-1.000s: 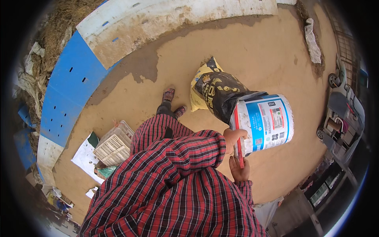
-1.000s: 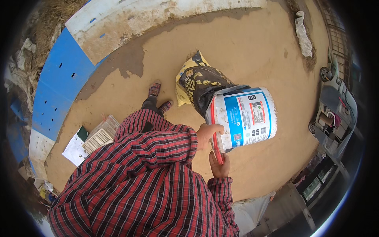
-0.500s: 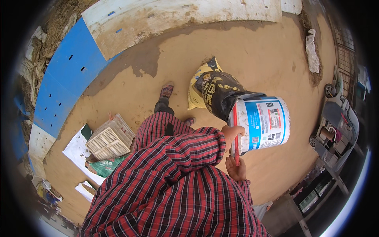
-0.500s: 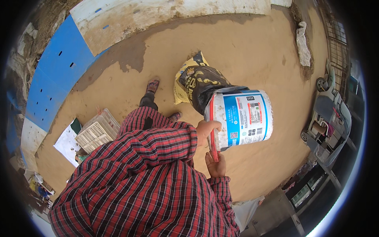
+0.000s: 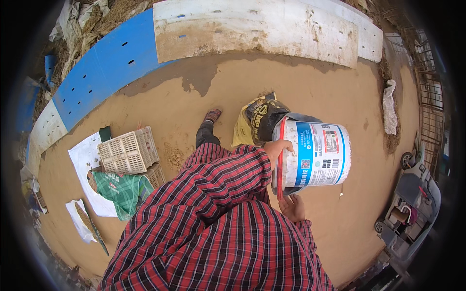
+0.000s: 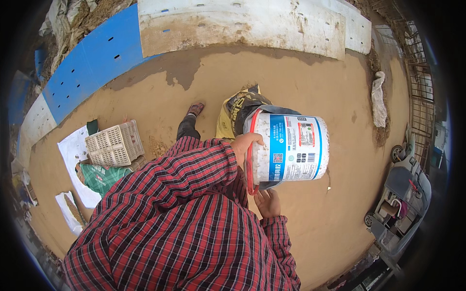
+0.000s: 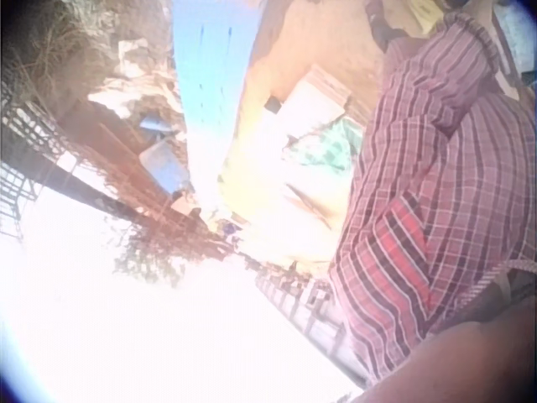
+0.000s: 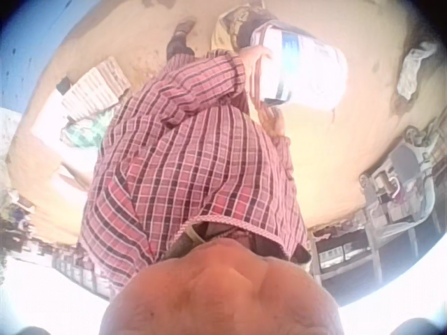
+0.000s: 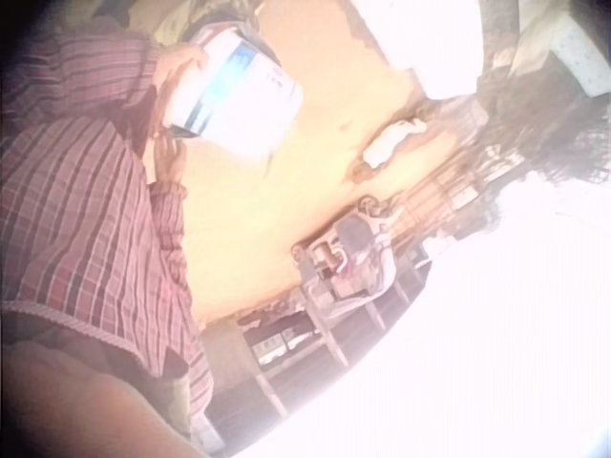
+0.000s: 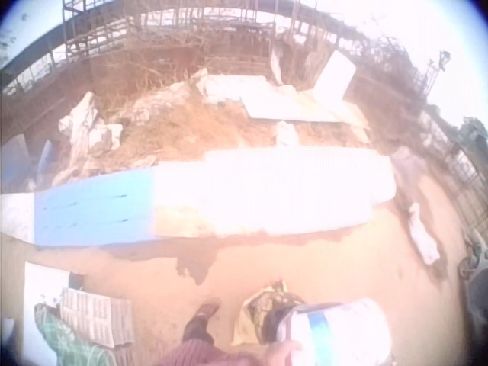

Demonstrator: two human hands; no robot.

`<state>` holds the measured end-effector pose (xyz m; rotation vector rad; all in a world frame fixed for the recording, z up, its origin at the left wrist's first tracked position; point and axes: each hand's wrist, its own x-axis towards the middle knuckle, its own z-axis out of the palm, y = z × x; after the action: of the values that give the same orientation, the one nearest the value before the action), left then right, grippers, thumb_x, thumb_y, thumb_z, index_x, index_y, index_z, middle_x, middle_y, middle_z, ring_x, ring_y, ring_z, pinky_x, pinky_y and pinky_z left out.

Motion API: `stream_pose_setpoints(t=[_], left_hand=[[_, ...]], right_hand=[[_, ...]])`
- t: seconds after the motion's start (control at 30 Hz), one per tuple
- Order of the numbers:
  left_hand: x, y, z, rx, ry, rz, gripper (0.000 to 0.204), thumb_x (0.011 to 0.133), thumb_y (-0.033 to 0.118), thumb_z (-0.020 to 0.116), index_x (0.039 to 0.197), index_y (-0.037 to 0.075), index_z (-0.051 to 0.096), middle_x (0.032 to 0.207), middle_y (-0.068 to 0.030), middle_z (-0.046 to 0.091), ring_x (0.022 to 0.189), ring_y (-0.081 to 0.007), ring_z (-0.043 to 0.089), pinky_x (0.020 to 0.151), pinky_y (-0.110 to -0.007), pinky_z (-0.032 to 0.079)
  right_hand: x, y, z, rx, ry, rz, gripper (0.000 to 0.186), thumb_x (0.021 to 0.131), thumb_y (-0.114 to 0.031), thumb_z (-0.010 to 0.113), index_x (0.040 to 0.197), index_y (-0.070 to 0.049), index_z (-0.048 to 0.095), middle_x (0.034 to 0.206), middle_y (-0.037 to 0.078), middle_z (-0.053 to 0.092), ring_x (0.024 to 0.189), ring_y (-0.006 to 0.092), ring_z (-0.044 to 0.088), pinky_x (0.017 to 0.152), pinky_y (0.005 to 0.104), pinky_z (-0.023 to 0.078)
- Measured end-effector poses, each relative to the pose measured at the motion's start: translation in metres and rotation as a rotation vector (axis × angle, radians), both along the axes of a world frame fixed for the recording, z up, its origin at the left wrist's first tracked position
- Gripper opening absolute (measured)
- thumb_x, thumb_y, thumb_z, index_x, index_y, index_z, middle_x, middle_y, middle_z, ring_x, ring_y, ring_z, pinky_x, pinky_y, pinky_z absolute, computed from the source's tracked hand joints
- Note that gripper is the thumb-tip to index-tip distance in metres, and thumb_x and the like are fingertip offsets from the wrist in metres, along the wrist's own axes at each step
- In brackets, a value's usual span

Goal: The person sits on the ground and sorts peanuts from a green sack, picking individual nuts and placing them into a white bucket. They then pour the sorted peanuts into a larger sack and walk away with the bucket.

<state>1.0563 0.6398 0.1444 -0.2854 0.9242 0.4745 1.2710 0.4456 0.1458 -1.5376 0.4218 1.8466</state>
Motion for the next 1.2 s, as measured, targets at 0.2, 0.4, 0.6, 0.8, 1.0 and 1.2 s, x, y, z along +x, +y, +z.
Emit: stream_pose_setpoints(t=[0.2,0.4,0.6,0.8,1.0,1.2], left_hand=[[0.005,-0.008,-0.006,0.032,0.025,0.085,0.049,0.072,0.005,0.063,0.120,-0.002,0.055,0.109,-0.0158,0.065,0.099,-0.0288,0.064,0.092,-0.042,0.049],[0.006,-0.010,-0.004,-0.007,0.123,0.105,0.041,0.069,0.005,0.066,0.108,-0.004,0.060,0.099,-0.0138,0.066,0.089,-0.0269,0.065,0.085,-0.037,0.051],[0.007,-0.015,-0.004,-0.021,0.191,0.216,0.030,0.056,0.005,0.073,0.081,-0.010,0.066,0.084,-0.0161,0.067,0.069,-0.0255,0.064,0.068,-0.032,0.050],[0.003,-0.012,0.005,-0.015,0.223,0.161,0.033,0.055,0.006,0.073,0.082,-0.011,0.065,0.086,-0.0169,0.067,0.071,-0.0266,0.064,0.069,-0.032,0.050],[-0.004,-0.009,0.010,-0.059,0.149,0.130,0.032,0.064,0.004,0.072,0.094,-0.006,0.065,0.091,-0.0135,0.066,0.081,-0.0240,0.065,0.076,-0.035,0.053],[-0.002,-0.014,-0.003,-0.130,0.017,0.087,0.042,0.070,0.006,0.065,0.111,-0.004,0.059,0.094,-0.0139,0.066,0.084,-0.0282,0.066,0.080,-0.043,0.054]], right_hand=[[0.019,0.018,-0.008,-0.093,0.040,0.084,0.034,0.096,-0.021,0.047,0.123,-0.001,0.043,0.128,0.020,0.051,0.107,0.0292,0.057,0.091,0.0382,0.052],[0.024,0.019,-0.010,-0.166,-0.031,0.143,0.045,0.098,-0.021,0.046,0.135,0.000,0.036,0.136,0.022,0.044,0.108,0.0314,0.055,0.091,0.0390,0.052],[0.031,0.020,-0.008,-0.164,-0.138,0.133,0.048,0.097,-0.020,0.049,0.137,0.001,0.034,0.139,0.019,0.039,0.106,0.0321,0.055,0.091,0.0385,0.052],[0.002,0.044,0.029,0.000,-0.438,0.220,0.032,0.093,-0.018,0.055,0.118,-0.001,0.045,0.108,0.011,0.053,0.090,0.0241,0.058,0.077,0.0334,0.052],[-0.047,0.062,0.052,0.301,-0.604,0.421,0.018,0.090,-0.011,0.058,0.106,-0.006,0.052,0.087,0.003,0.057,0.073,0.0141,0.059,0.067,0.0263,0.051],[-0.041,0.034,0.030,0.360,-0.574,0.498,0.022,0.090,-0.013,0.058,0.109,-0.005,0.051,0.090,0.007,0.057,0.074,0.0169,0.061,0.065,0.0291,0.052]])
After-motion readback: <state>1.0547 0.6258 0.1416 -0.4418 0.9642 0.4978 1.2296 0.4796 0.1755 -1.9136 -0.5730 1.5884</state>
